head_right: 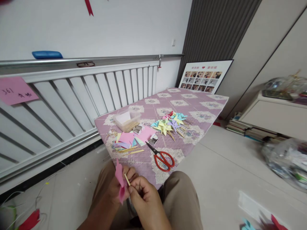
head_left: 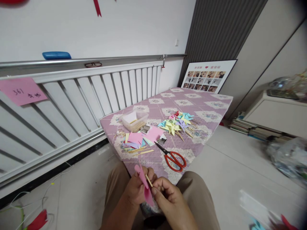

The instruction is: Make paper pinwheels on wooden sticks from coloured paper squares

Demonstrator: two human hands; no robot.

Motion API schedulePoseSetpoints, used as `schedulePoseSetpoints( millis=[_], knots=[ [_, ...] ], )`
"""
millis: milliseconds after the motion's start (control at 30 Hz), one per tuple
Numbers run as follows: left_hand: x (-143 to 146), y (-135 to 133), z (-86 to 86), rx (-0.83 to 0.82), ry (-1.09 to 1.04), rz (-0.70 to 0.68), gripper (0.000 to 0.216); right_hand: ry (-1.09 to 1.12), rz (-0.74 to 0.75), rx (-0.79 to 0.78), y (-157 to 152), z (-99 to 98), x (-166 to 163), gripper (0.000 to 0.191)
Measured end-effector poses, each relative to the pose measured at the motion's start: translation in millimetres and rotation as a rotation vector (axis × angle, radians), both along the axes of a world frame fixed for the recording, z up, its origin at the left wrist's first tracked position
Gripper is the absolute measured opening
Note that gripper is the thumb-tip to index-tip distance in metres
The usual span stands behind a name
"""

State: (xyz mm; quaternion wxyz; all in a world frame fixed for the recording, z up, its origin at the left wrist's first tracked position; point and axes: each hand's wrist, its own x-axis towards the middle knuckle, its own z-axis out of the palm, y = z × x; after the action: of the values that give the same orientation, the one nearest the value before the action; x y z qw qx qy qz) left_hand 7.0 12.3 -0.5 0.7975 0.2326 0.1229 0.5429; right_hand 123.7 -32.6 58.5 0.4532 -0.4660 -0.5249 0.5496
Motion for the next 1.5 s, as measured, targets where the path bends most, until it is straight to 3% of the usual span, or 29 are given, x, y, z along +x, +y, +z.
schedulePoseSetpoints(
  millis=[300, 600, 833, 1000, 1167, 1500],
  knots=[
    [1, 1, -7.8, 0.061, -0.009, 0.027, 0.053, -0.021, -0.022, -0.013, 1, 5.7, -2, 0.019],
    [2, -1, 5.4, 0.047, -0.001, 0.025, 0.051, -0.019, -0.032, 0.003, -1, 2.6, -3, 0.018],
    [0, -2, 3.5, 0.035, -0.004, 0.033, 0.050, -0.081, -0.021, 0.022, 0, -1.3, -4, 0.017],
    [2, -3, 12.8, 0.009, -0.025, -0.042, 0.050, -0.190, -0.042, 0.110, -1, -9.2, -2, 0.017],
    [3, -5, 24.9, -0.005, -0.028, -0.031, 0.048, -0.306, -0.078, 0.272, -3, -7.3, 0, 0.019],
    [9, -7, 24.8, -0.038, -0.026, 0.045, 0.039, -0.321, -0.109, 0.401, -4, -13.3, 2, 0.018]
  ],
)
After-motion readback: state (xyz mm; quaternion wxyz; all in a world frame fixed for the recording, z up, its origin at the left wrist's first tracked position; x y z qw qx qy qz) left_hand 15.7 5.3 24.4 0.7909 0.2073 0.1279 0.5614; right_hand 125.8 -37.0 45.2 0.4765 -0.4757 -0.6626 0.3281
